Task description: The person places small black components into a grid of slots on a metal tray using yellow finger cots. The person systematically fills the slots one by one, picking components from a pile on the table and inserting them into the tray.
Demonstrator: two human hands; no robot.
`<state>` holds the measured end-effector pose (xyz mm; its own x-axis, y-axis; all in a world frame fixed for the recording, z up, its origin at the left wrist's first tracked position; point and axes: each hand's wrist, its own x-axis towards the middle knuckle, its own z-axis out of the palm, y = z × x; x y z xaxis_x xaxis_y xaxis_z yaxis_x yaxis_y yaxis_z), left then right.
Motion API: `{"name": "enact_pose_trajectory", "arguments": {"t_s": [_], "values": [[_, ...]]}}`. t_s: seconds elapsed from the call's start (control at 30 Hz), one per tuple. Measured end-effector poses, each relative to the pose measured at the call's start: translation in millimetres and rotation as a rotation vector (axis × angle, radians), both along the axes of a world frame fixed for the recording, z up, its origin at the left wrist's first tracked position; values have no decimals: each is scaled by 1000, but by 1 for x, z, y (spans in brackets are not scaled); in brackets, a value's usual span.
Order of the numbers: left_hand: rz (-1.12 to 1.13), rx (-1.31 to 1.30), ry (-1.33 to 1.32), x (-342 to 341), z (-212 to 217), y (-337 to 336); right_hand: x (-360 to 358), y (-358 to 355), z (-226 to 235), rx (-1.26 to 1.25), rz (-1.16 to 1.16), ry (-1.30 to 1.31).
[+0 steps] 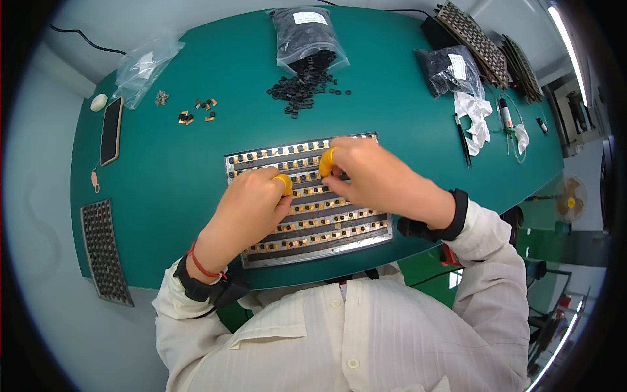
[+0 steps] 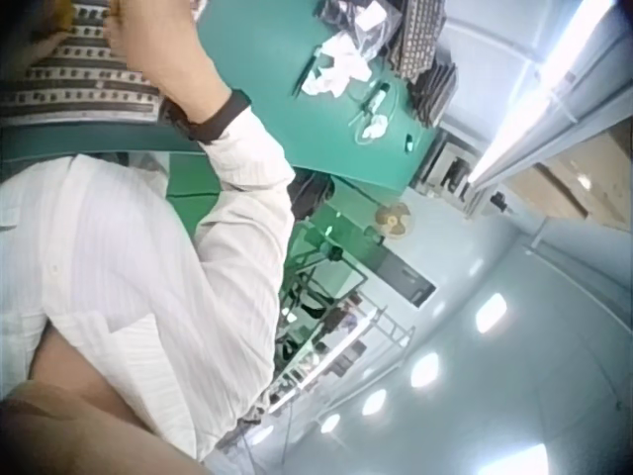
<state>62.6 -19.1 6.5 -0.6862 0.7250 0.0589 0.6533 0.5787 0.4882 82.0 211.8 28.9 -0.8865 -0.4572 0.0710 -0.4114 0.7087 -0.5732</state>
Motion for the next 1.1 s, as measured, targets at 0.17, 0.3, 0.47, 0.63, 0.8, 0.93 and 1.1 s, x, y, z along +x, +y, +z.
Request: {"name": "enact_pose_trajectory", "arguments": {"t_s": [0.17,0.3,0.47,0.63,0.8,0.93,1.1], "values": [[17,-47,112,13,1,-3,17,-8,-16,-3,-5,-26],[43,-145,48,33,5,-4,16,-16,-22,69,4,-12],[14,-184,39,33,8,-1,23,-17,-25,130,30,72],[-3,-310,-35,24,15,2,37,-26,-23,238,98,97],[45,-154,-141,-14,29,0,37,-29,-28,209,115,142],[244,155,-125,-60,13,15,21,-29,-5,241,163,-72],[321,75,-68,-92,-11,41,-23,-6,20,173,77,-226]]}}
